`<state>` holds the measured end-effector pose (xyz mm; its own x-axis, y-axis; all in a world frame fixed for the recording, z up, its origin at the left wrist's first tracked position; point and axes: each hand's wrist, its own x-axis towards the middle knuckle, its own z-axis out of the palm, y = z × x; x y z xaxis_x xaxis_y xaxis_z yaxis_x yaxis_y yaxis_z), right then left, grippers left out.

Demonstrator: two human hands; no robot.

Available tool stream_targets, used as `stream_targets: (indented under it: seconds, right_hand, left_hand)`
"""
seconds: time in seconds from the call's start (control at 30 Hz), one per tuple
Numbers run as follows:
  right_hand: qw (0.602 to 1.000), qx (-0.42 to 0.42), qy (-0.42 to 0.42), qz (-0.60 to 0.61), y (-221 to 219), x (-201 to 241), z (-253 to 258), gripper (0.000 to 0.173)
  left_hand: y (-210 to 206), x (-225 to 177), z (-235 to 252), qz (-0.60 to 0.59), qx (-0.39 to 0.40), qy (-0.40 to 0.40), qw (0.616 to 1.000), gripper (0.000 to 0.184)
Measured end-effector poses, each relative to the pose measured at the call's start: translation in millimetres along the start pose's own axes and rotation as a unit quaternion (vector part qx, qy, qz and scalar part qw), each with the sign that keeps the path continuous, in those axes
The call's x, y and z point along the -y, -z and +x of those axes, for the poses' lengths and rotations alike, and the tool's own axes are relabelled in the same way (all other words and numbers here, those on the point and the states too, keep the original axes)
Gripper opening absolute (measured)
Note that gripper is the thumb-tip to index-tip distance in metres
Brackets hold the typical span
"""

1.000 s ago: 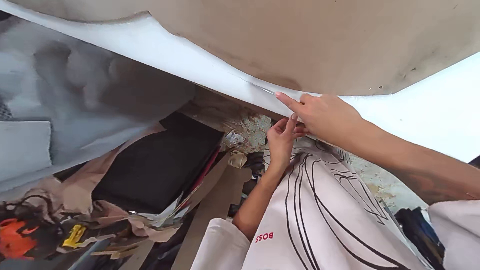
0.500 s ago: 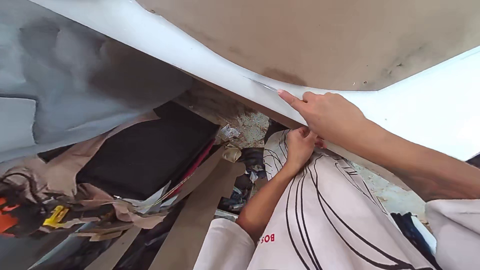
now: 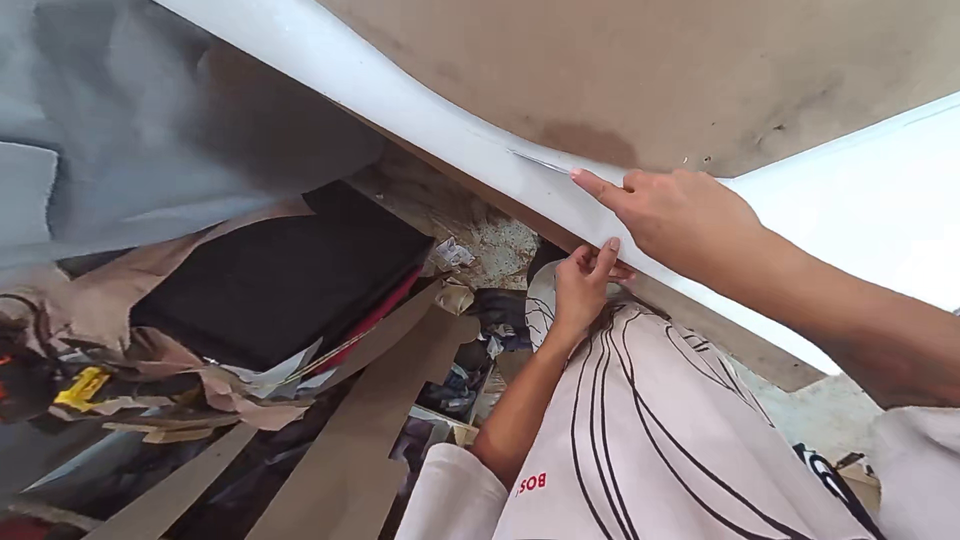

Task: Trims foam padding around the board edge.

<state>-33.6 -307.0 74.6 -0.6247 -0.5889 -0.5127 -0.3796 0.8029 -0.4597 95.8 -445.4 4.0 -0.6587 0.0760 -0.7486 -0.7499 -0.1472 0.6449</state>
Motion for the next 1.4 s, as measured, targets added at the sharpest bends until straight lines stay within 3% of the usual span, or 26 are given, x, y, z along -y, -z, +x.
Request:
stream_targets:
  seconds: [0.83, 1.1, 1.23, 1.4]
  right_hand:
    - [0.999, -0.006, 0.028, -0.014, -11, -54, -61, 0.065]
    - [0.999, -0.008, 0.023, -0.034, -15, -62, -80, 0.064]
    - [0.998, -0.007, 0.03, -0.048, -7, -68, -85, 0.063]
    - [0.998, 0.007, 0.052, -0.042, -2, -79, -77, 0.063]
  left_hand:
    - [-7, 9, -3, 0.002, -0.008, -0.028, 1.0, 0.027]
    - [-29, 6, -13, 0.071, -0.107, -0.038, 0.991, 0.03]
    - [-51, 0, -17, -0.054, -0.1, 0.013, 0.993, 0.031]
    - [-52, 13, -11, 0.009, -0.107, 0.02, 0.994, 0.031]
